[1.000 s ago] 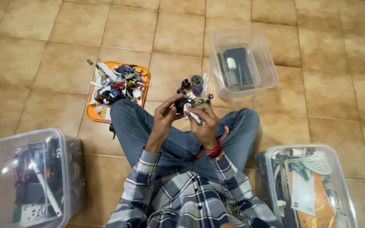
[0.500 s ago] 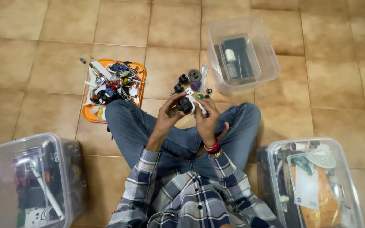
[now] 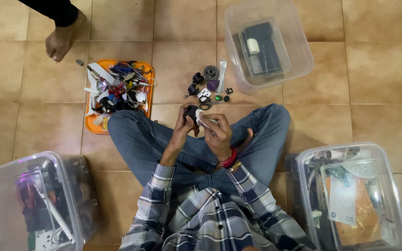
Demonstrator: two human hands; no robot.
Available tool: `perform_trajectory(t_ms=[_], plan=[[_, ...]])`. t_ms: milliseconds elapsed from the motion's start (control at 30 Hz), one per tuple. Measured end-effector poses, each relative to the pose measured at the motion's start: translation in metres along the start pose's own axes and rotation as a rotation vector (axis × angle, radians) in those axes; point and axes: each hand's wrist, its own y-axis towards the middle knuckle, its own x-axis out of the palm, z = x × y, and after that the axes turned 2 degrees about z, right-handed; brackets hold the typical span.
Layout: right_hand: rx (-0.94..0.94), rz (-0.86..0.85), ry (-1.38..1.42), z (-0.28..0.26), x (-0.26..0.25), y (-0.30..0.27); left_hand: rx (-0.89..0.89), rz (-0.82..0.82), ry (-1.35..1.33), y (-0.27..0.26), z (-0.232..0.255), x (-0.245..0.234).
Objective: The person sits on the floor and assembles small motor components and plastic parts by hand, using a cloth to wipe various pieces as they work.
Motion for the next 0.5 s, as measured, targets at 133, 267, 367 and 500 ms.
perform_trajectory(t_ms=[133,267,367,500], plan=[[0.026,-0.038,0.041,0.004,-0.001,0.010,0.057,-0.131,0.097,0.004,0.004,-0.006],[0.012,-0.089,0.043,0.012,-0.003,0.021,0.047,-0.150,0.115,0.009,-0.004,-0.008],[0.106,-0.066,0.032,0.018,0.005,0.013,-0.016,-0.026,-0.022,0.014,-0.012,-0.011],[0.167,-0.113,0.090,0.040,0.014,-0.002,-0.022,0.075,-0.034,0.029,-0.022,-0.021]])
